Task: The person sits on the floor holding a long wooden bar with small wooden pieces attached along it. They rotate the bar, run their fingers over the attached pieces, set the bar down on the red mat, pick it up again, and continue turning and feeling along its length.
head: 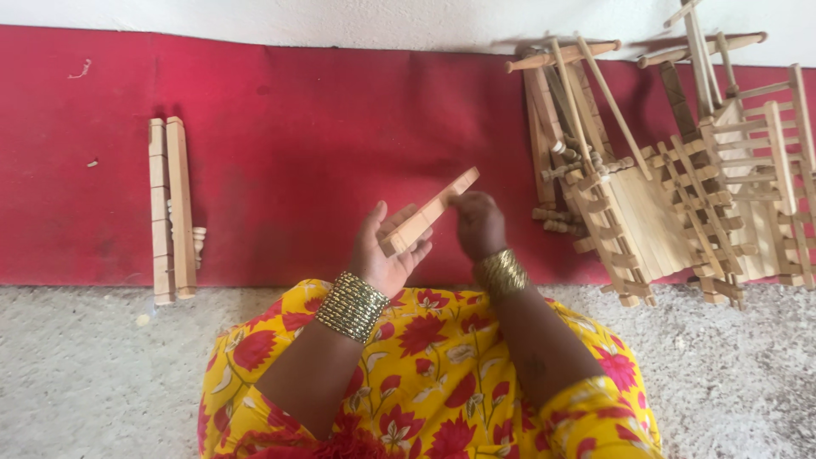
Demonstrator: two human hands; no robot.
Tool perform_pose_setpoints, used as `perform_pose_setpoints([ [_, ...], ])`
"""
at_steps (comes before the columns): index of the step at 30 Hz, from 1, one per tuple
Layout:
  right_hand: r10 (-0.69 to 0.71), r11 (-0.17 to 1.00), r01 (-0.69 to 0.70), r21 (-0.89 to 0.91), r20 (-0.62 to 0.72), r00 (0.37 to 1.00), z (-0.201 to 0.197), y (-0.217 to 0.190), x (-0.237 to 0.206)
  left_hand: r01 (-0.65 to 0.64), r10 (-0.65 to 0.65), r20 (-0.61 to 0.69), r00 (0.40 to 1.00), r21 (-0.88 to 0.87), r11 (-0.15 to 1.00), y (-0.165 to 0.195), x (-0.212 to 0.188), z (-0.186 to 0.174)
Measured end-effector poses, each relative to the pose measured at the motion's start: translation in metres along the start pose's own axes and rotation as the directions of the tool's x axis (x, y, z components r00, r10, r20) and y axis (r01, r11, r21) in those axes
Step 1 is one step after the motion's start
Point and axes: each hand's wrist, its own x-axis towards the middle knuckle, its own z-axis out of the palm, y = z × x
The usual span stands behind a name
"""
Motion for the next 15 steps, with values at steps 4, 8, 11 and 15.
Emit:
perform_pose_setpoints([
  [4,0.031,0.999,-0.032,-0.007,-0.074,0.997,0.004,0.008,0.005,-0.012,0.011,-0.046,0.999,-0.019,1.000,0.001,-0.001,0.002],
  [8,-0.123,0.989,0.122,0.087,0.005,0.992,0.005,-0.042,-0.015,-0.041,0.034,-0.069,0.997,-0.100,0.994,0.005,-0.004,0.002],
  [11,-0.262,0.953,0.255,0.165,0.024,0.965,0.006,-0.060,-0.024,-0.056,0.044,-0.169,0.985,-0.064,0.996,0.006,-0.004,0.001],
  [15,-0.087,0.996,0.088,-0.006,0.032,0.996,0.007,-0.015,-0.010,-0.048,0.041,-0.105,0.994,-0.068,0.997,0.003,-0.003,0.002],
])
